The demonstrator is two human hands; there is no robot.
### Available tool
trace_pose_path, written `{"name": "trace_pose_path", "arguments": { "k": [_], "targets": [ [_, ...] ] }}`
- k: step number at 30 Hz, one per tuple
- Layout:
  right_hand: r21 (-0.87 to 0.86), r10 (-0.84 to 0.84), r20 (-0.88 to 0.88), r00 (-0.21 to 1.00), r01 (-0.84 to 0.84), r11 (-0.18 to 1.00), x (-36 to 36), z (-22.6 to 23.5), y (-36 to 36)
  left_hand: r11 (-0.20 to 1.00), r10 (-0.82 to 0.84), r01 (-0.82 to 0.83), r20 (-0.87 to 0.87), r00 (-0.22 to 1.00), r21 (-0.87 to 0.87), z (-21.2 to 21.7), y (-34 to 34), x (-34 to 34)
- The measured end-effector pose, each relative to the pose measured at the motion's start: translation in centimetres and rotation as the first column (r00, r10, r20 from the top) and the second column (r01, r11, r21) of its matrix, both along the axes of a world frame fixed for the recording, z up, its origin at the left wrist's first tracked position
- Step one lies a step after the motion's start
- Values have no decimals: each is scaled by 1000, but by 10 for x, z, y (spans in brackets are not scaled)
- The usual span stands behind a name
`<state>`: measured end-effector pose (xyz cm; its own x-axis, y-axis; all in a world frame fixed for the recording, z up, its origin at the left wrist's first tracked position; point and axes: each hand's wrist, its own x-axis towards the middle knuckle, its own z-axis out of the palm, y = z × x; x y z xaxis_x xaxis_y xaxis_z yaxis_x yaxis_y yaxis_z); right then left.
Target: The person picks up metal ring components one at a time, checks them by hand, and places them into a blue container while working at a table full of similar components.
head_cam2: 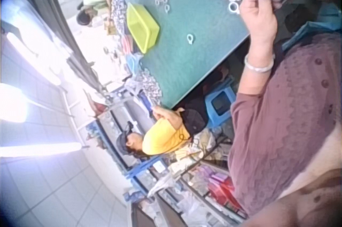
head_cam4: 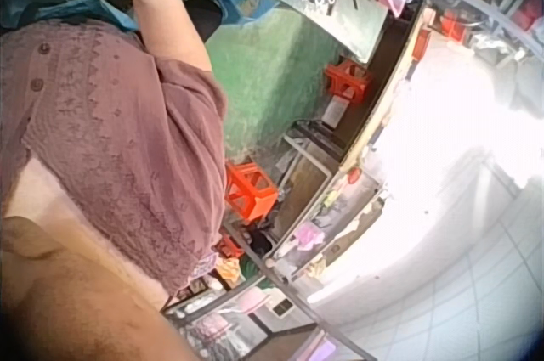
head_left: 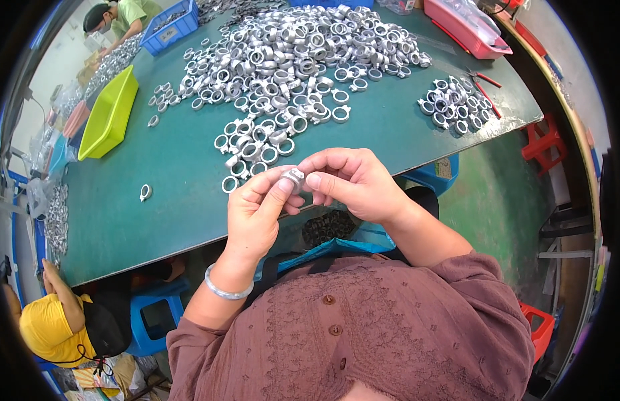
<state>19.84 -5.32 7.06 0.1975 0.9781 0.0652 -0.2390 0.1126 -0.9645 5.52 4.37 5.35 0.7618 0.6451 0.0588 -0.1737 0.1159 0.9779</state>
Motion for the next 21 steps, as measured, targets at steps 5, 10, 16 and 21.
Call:
{"name": "trace_pose_path", "arguments": {
  "k": [5, 10, 16, 21],
  "targets": [
    [-8, 17, -78, 997, -18, 1000, -1, 5, -1, 997, -36, 38, 25, 999, -73, 1, 1, 0],
    [30, -35, 3, 999, 35, 999, 1, -1, 0, 999, -27, 30, 99, 995, -23, -3, 1, 1],
    [185, -118, 181, 977, 84, 979, 2, -6, 2, 972, -11, -38, 204, 979, 234, -8, 4, 2],
    [262, -130, 235, 963, 67, 963, 2, -7, 2, 923, 28, -108, 216, 976, 369, -8, 3, 3]
  ]
}}
